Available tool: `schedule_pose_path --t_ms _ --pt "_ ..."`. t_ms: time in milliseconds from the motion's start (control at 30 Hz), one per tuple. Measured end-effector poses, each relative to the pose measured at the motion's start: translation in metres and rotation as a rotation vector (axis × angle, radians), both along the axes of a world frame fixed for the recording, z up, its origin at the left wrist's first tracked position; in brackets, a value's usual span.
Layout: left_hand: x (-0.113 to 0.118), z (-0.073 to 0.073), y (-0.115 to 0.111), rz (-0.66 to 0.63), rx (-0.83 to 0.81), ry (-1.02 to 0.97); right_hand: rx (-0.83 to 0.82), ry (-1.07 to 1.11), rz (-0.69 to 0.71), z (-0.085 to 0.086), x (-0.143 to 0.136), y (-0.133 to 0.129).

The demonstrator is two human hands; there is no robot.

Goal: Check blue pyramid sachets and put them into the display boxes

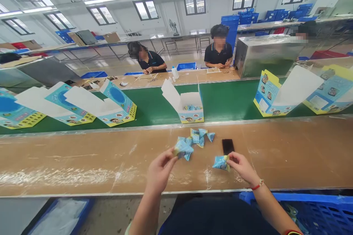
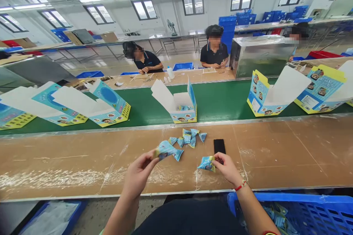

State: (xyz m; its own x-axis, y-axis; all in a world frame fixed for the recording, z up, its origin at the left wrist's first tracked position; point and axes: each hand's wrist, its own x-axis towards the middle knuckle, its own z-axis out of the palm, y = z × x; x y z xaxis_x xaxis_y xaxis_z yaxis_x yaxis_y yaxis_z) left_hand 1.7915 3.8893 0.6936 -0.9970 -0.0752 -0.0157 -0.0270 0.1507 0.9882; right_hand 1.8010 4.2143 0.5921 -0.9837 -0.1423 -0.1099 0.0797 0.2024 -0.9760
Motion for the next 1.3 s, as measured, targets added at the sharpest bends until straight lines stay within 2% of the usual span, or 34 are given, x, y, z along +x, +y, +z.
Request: schedule_pose_path --t_ms 100,300,467,567,633,767,933,1067,1100,1200,1300 --pt "-0.001 -0.008 0.001 -0.052 0.044 -0.066 0.003 0.013 0.006 -0.001 0.001 0.002" --pt "0.000 -0.015 0.011 -0.129 0.061 -0.149 0.002 0.025 -0.004 -0.003 0.000 0.005" --pt "-0.013 -0.021 0.012 -0.187 0.099 -0.117 -0.221 -0.018 -0.035 0.000 -0.002 0.004" --pt "-0.019 -0.023 0.012 -0.171 0.006 -0.092 -0.094 0.056 -0.083 0.012 0.000 0.008" --pt "-0.019 -0.024 0.015 -0.159 -0.057 -0.081 -0.029 0.076 -0.052 0.024 0.003 0.013" --pt "-0.016 -0.028 0.017 -0.153 -0.022 -0.124 0.020 0.126 -0.034 0.040 0.008 0.019" --pt "-0.017 -0.023 0.011 -0.112 0.207 -0.247 0.032 0.084 -0.027 0.037 0.007 0.013" --pt "-0.017 -0.017 0.015 -0.128 0.047 -0.173 0.018 0.073 -0.045 0.033 0.007 0.012" --pt "-0.016 -0.018 0.016 -0.127 0.055 -0.155 -0.011 0.068 -0.030 0.034 0.008 0.012" --pt "-0.014 -0.025 0.017 -0.181 0.150 -0.209 -0.070 0.058 -0.026 0.039 0.009 0.017" --pt "-0.014 -0.033 0.017 -0.239 0.060 -0.218 -0.126 0.017 -0.012 0.041 0.009 0.020"
